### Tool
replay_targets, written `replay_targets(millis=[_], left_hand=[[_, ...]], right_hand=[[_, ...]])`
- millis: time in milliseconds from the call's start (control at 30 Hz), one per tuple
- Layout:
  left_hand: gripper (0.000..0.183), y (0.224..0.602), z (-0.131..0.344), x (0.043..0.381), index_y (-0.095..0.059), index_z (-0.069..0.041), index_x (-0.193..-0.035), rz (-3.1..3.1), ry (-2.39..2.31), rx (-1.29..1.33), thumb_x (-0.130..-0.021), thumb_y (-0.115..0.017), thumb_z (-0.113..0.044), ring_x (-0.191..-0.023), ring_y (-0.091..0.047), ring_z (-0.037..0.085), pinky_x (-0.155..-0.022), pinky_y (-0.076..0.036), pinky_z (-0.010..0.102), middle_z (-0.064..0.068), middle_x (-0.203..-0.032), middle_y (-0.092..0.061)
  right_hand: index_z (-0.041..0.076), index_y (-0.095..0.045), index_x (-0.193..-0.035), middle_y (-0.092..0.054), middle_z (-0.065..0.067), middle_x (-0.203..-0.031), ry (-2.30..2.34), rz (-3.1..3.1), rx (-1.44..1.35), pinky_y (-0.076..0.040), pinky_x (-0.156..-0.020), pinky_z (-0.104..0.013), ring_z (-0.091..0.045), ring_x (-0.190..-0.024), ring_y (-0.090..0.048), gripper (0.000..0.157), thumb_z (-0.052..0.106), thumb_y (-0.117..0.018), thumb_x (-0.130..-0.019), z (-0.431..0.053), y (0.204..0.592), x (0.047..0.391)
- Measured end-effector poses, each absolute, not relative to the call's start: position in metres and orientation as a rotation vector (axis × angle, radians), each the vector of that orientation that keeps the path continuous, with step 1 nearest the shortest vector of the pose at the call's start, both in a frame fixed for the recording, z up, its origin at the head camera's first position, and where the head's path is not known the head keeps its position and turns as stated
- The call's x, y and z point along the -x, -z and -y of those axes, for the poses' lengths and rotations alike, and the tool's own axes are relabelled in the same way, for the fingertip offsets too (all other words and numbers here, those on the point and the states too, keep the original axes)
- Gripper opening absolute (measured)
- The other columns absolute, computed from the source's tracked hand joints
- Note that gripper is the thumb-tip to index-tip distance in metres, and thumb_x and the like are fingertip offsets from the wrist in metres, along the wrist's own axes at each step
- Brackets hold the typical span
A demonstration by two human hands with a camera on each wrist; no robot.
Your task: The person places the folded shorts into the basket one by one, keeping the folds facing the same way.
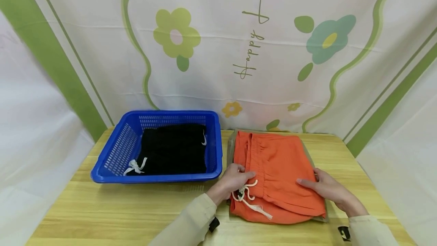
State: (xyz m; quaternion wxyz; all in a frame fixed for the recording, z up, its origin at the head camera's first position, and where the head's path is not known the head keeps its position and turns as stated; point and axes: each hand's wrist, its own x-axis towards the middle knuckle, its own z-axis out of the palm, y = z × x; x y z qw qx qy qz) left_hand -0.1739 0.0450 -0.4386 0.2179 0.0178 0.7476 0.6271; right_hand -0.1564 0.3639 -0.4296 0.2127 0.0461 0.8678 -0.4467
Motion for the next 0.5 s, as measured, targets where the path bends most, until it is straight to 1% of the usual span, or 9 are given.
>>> replay_targets(millis=[100,267,400,500], left_hand=[[0.047,0.441,-0.043,0.174,-0.032,-0.018,-0.064,-2.044,-1.768,-0.03,-0.101,-0.062,-0.022,-0.05,-0.026,0.013,-0.053,-0.025,0.028,-0.004,-0.058,-0.026],[0.038,0.446,-0.04,0.173,-0.035,-0.016,-0.071,-2.008,-1.832,0.006,-0.103,-0.055,-0.022,-0.054,-0.022,0.014,-0.056,-0.024,0.03,-0.003,-0.064,-0.028],[0.032,0.448,-0.039,0.172,-0.04,-0.013,-0.078,-1.999,-1.833,-0.005,-0.104,-0.056,-0.023,-0.054,-0.026,0.014,-0.055,-0.026,0.03,-0.001,-0.067,-0.033],[0.027,0.448,-0.039,0.172,-0.05,-0.008,-0.086,-2.004,-1.823,-0.017,-0.104,-0.057,-0.026,-0.063,-0.036,0.016,-0.06,-0.03,0.031,0.002,-0.077,-0.043]], right_hand=[[-0.016,-0.02,-0.15,-0.051,-0.03,-0.138,1.223,-2.421,-0.122,-0.053,-0.09,-0.045,-0.033,-0.116,-0.059,0.087,0.041,-0.064,-0.1,-0.362,0.429,0.157],[-0.017,-0.023,-0.149,-0.052,-0.032,-0.135,1.12,-2.509,-0.111,-0.053,-0.09,-0.047,-0.036,-0.116,-0.06,0.089,0.044,-0.065,-0.099,-0.356,0.424,0.158],[-0.021,-0.033,-0.142,-0.054,-0.035,-0.128,0.91,-2.714,-0.048,-0.053,-0.087,-0.052,-0.039,-0.11,-0.06,0.086,0.046,-0.066,-0.098,-0.347,0.417,0.156],[-0.021,-0.042,-0.136,-0.053,-0.038,-0.121,0.732,-2.896,0.009,-0.051,-0.084,-0.056,-0.044,-0.104,-0.059,0.081,0.045,-0.068,-0.096,-0.338,0.413,0.152]])
